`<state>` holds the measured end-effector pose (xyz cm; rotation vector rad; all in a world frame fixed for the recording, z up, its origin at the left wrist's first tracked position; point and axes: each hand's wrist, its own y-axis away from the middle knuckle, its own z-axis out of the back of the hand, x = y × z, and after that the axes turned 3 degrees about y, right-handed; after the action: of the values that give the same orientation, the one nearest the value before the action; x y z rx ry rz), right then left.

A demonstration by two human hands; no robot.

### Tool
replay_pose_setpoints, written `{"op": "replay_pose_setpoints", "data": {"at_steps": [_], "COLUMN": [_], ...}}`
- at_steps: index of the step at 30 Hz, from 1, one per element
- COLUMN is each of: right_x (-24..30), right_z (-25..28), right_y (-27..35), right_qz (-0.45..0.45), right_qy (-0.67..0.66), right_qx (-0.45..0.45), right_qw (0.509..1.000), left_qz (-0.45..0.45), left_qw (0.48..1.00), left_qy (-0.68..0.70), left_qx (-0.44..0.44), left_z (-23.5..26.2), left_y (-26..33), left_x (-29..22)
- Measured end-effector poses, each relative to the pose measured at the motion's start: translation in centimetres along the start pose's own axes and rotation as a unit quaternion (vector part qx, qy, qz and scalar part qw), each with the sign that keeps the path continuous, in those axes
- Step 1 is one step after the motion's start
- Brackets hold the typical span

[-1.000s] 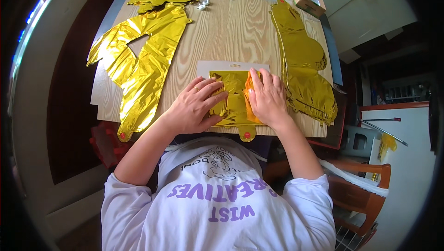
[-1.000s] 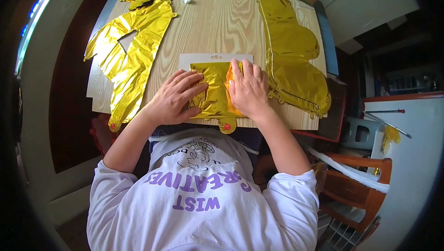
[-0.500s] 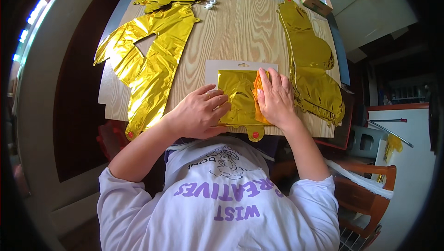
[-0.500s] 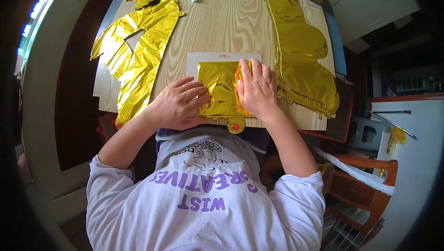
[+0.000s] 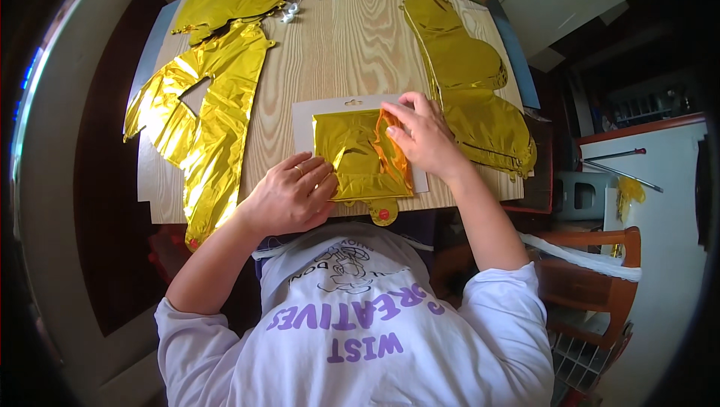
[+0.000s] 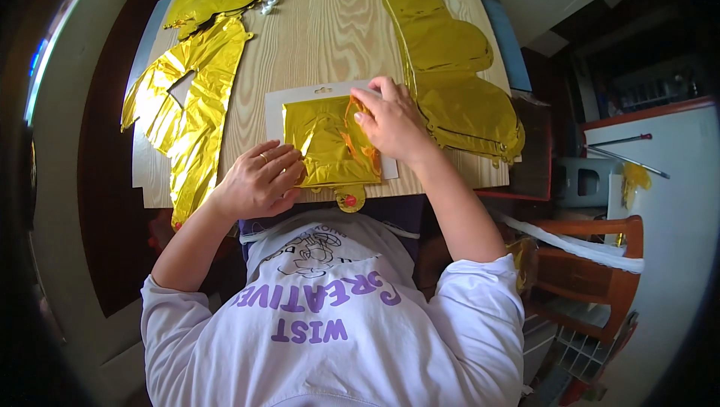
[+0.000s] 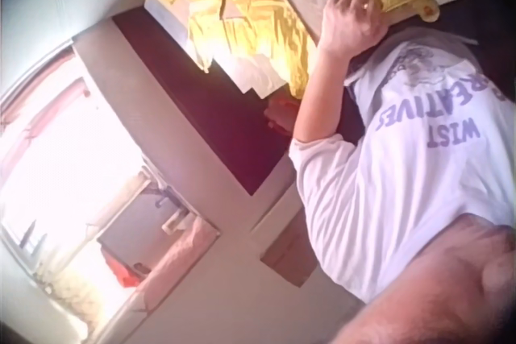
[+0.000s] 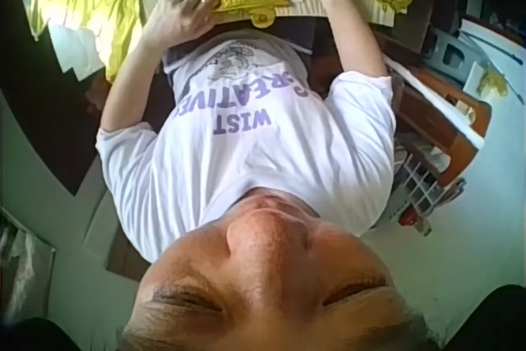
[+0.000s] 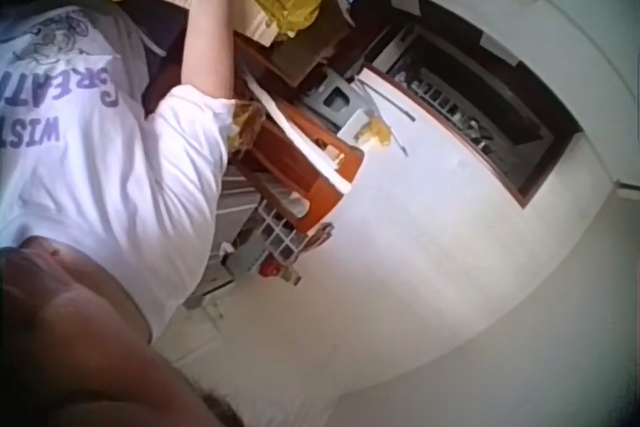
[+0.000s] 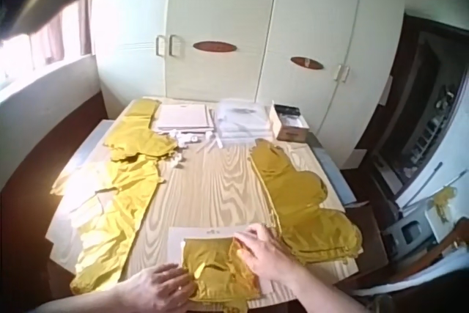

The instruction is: Folding gold foil balloons and placing them into a package with a cardboard insert.

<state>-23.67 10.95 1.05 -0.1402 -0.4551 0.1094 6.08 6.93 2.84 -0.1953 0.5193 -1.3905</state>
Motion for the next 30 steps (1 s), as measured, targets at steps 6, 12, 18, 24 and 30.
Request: {"op": "replay_pose_setpoints", "data": {"at_steps": [6, 12, 18, 24, 30], "right_x": [1.2, 1.3, 1.2, 0.3, 2.4], "right_z": [-1.6, -1.2, -0.5, 3.5, -4.4], "right_y": [1.0, 0.8, 0.0, -9.9, -24.8], "right_qz": [0.027, 0.039, 0.043, -0.090, 0.058], "right_qy": [0.143, 0.140, 0.118, -0.145, -0.132], "right_qx": [-0.041, -0.032, -0.005, 0.047, 0.011], "right_qw": [0.988, 0.989, 0.992, 0.984, 0.989], "left_qz": [-0.080, -0.058, 0.057, 0.125, 0.133], "left_qw": [0.996, 0.998, 0.997, 0.984, 0.982], "left_qy": [-0.031, -0.014, 0.046, 0.124, 0.137], "left_qx": [-0.025, 0.007, 0.028, 0.019, 0.006], "left_z": [-0.5, -0.2, -0.9, -1.1, -1.5], "left_y": [0.7, 0.1, -0.2, -0.1, 0.5], "left_x": [1.3, 2.0, 2.0, 1.8, 1.8]}}
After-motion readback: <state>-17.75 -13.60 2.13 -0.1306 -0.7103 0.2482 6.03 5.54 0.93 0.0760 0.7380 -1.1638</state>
